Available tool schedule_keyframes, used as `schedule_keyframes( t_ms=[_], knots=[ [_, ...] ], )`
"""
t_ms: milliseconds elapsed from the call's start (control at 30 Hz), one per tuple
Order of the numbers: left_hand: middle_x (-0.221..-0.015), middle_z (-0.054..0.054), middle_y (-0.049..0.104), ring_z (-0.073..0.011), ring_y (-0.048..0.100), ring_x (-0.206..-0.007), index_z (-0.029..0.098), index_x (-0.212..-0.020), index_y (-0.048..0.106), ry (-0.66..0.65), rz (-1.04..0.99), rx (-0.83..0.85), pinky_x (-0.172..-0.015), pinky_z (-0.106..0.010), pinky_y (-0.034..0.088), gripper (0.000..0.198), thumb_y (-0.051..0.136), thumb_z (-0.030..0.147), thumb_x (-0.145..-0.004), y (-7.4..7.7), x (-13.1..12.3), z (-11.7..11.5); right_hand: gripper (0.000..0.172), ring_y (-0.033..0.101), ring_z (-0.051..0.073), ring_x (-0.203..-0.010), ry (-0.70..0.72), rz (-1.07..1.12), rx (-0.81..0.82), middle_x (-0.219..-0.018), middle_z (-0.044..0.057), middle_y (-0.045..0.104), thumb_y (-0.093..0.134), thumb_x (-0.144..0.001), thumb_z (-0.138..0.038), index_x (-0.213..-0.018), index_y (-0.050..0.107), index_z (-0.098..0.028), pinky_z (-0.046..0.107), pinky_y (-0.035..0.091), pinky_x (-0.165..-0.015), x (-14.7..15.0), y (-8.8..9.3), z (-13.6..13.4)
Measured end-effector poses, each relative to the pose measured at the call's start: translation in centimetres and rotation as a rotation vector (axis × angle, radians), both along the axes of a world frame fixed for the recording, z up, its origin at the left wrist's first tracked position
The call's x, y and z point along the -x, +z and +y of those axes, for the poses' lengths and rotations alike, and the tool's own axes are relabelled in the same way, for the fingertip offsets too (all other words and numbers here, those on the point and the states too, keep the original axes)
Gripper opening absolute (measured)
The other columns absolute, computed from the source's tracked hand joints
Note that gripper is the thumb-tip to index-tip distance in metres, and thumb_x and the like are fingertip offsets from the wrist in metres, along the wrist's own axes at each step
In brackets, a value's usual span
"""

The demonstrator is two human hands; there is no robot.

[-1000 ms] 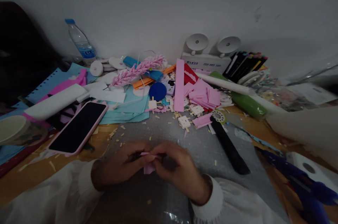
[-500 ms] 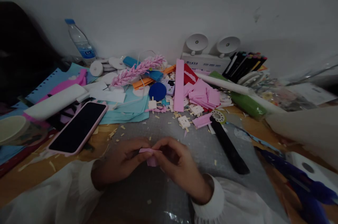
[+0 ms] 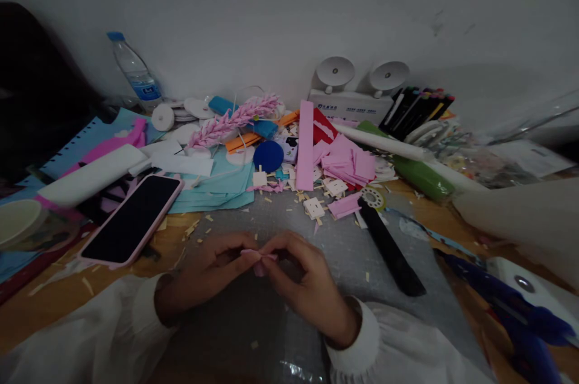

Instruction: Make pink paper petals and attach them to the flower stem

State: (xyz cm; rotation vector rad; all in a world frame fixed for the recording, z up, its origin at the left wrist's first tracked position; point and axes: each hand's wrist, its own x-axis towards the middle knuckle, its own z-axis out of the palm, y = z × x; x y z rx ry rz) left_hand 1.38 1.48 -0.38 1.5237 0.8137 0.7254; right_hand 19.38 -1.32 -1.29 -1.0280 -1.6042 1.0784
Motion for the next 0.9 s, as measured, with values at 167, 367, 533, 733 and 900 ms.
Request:
schedule_keyframes(
  t_ms=[167,367,533,733,900],
  knots=[
    [-0.076,-0.002,0.064,-0.0150,0.060,-0.075,0.016,-0.079,0.065,0.036,0.076,-0.042,-0.070,-0.026,0.045,0.022,0.054,0.032,-0.089,-0.07,0.09,-0.08,0.006,0.063,0.014,-0.074,-0.005,0.040,0.079,-0.081,0.002,0.065,0.062,-0.087,-0.025,-0.090,0.062,-0.020,0.025,0.050,-0.068,0.16,0.20,0.05],
    [-0.073,-0.001,0.064,-0.0138,0.058,-0.071,0.016,-0.075,0.066,0.069,0.241,-0.149,-0.065,-0.024,0.042,0.021,0.057,0.032,-0.087,0.18,0.03,0.10,0.012,0.063,0.014,-0.071,-0.039,0.037,0.173,-0.078,0.002,0.067,0.067,-0.083,-0.031,-0.084,0.066,-0.020,0.023,0.050,-0.064,0.32,0.18,0.01],
    [-0.071,-0.001,0.064,-0.0144,0.057,-0.070,0.016,-0.073,0.065,0.072,0.320,-0.172,-0.064,-0.024,0.041,0.023,0.059,0.035,-0.085,0.70,0.09,0.24,0.015,0.064,0.012,-0.070,0.005,0.150,0.334,-0.076,0.000,0.068,0.069,-0.081,-0.034,-0.084,0.066,-0.020,0.021,0.050,-0.063,0.17,0.07,0.17],
    [-0.071,-0.001,0.066,-0.0139,0.059,-0.070,0.016,-0.072,0.065,0.024,0.303,-0.176,-0.066,-0.024,0.042,0.021,0.060,0.032,-0.085,0.67,0.48,0.56,0.016,0.065,0.012,-0.069,0.072,0.251,0.412,-0.074,0.000,0.069,0.071,-0.080,-0.033,-0.083,0.066,-0.018,0.022,0.051,-0.065,0.17,0.29,0.31],
    [-0.066,0.001,0.060,-0.0120,0.054,-0.064,0.015,-0.070,0.063,-0.012,0.272,-0.237,-0.061,-0.023,0.039,0.024,0.058,0.030,-0.087,0.66,0.65,0.75,0.018,0.065,0.012,-0.068,0.056,0.223,0.417,-0.073,0.000,0.067,0.073,-0.078,-0.035,-0.081,0.066,-0.019,0.022,0.051,-0.062,0.15,0.58,0.28]
  ],
)
